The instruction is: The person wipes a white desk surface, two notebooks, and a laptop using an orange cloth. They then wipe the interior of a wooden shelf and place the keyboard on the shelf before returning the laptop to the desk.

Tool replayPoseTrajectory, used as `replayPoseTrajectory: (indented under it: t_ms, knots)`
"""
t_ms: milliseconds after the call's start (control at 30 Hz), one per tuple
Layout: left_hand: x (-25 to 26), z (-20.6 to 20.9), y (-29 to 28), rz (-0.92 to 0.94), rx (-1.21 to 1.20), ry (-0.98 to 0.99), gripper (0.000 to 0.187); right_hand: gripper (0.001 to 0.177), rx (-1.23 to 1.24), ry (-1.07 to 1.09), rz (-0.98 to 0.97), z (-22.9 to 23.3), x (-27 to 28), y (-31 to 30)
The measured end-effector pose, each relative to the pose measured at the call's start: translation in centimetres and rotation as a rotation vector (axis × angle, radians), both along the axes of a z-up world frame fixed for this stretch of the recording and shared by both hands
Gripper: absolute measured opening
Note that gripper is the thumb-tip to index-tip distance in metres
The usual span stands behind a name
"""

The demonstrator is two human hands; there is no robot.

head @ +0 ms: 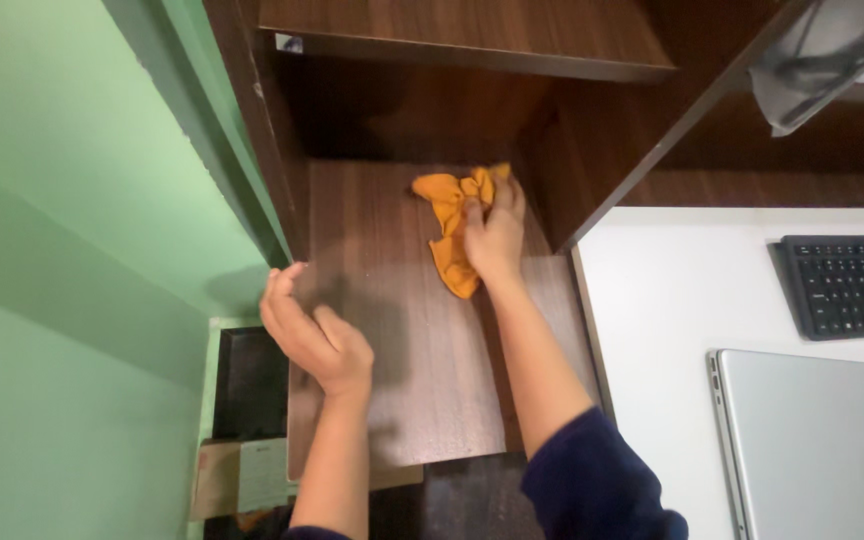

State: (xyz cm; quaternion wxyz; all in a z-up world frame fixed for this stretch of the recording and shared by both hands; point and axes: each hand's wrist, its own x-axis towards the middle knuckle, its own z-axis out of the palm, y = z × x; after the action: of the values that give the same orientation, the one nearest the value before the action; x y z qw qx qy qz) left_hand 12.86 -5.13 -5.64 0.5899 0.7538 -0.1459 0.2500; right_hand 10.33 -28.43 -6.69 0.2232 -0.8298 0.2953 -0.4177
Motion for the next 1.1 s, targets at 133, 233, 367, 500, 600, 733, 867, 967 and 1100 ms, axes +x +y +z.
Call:
replayPoseTrajectory:
  t_ms: [133,233,367,500,600,733,867,967,1100]
  knots:
    - [0.4,-0.3,0.0,-0.018,-0.022,0.086,0.049,0.054,-0.28,0.158,-0.125,-3.2,4.1,-0.6]
    - [0.3,-0.2,0.0,-0.05,-0.063,0.119,0.052,0.029,-0.148,0.288,0.049,-3.8,9.3,-0.1]
    - [0.3,-0.3,0.0,-0.041,-0.079,0.135,0.054,0.027,-0.072,0.301,0.094,-3.5,14.9,3.5]
    - [0.4,-0.4,0.2,-0.044,-0.117,0.16,0.055,0.026,0.016,0.414,0.176,-2.5,17.0,5.4]
    - [0.6,-0.2,0.4,-0.068,-0.147,0.166,0.054,0.024,0.036,0.487,0.265,-1.9,18.1,6.0]
    - [0.5,-0.2,0.4,-0.079,-0.156,0.173,0.055,0.027,0.086,0.433,0.424,-0.9,16.2,5.3]
    - [0.6,-0.4,0.5,-0.094,-0.171,0.159,0.051,0.039,-0.059,0.228,0.771,-0.2,11.4,4.7]
    - [1.0,-0.1,1.3,-0.196,-0.154,0.231,0.041,0.04,0.025,0.315,0.913,0.5,7.9,5.2]
    - [0.6,0.8,4.0,-0.407,0.052,0.31,0.036,0.044,0.09,0.317,0.983,1.1,3.9,6.7]
